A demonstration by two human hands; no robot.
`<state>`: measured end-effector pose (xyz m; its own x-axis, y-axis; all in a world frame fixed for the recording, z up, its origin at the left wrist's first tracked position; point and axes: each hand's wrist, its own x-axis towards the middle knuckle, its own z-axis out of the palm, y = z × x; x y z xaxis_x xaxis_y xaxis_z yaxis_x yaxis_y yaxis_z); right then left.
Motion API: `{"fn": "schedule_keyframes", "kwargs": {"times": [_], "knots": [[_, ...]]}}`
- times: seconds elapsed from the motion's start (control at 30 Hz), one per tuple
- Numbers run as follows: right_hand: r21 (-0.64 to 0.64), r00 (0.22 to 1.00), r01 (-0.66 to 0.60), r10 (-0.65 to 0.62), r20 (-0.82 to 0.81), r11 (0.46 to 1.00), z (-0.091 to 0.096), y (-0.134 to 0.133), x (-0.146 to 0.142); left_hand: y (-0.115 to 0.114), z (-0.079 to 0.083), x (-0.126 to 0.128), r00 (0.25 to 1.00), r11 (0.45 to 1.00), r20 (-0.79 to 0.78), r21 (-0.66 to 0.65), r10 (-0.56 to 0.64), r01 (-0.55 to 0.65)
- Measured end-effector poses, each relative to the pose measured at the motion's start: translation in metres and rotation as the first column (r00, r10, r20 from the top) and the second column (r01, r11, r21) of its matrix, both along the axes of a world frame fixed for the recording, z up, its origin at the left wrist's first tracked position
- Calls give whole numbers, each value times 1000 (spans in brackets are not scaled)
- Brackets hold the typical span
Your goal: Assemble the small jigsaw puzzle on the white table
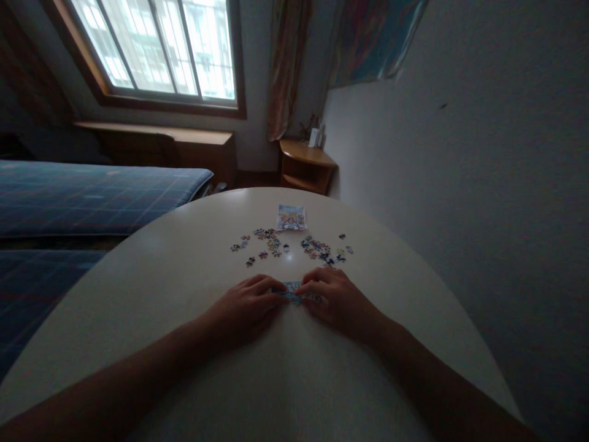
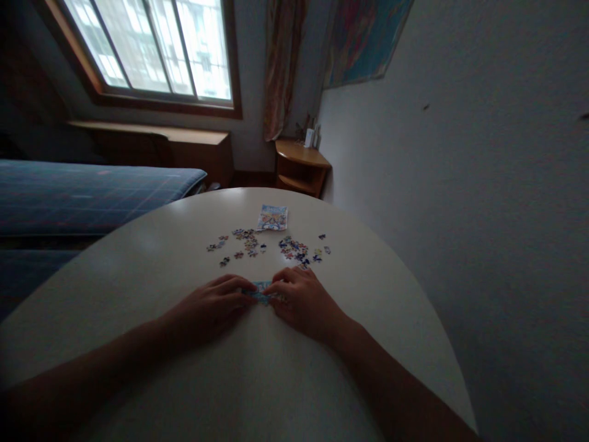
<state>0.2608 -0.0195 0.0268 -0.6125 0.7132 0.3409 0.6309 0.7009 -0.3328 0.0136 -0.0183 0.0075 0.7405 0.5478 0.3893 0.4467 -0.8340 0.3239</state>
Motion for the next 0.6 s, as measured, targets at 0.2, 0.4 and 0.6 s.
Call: {"fn": "schedule_keyframes", "kwargs": {"times": [0.2, 0.4, 0.6], "knots": [[17, 998, -32, 32, 45, 999, 4, -1, 2, 0, 0, -1, 1000, 1000, -2, 2, 4, -4], [66, 998, -34, 31, 56, 997, 2, -2, 1, -1, 0, -1, 1000, 1000, -1, -10, 6, -6], [43, 994, -64, 60, 89, 997, 2, -1, -1, 1, -1, -2, 1000, 1000, -18, -19, 9, -10]]}}
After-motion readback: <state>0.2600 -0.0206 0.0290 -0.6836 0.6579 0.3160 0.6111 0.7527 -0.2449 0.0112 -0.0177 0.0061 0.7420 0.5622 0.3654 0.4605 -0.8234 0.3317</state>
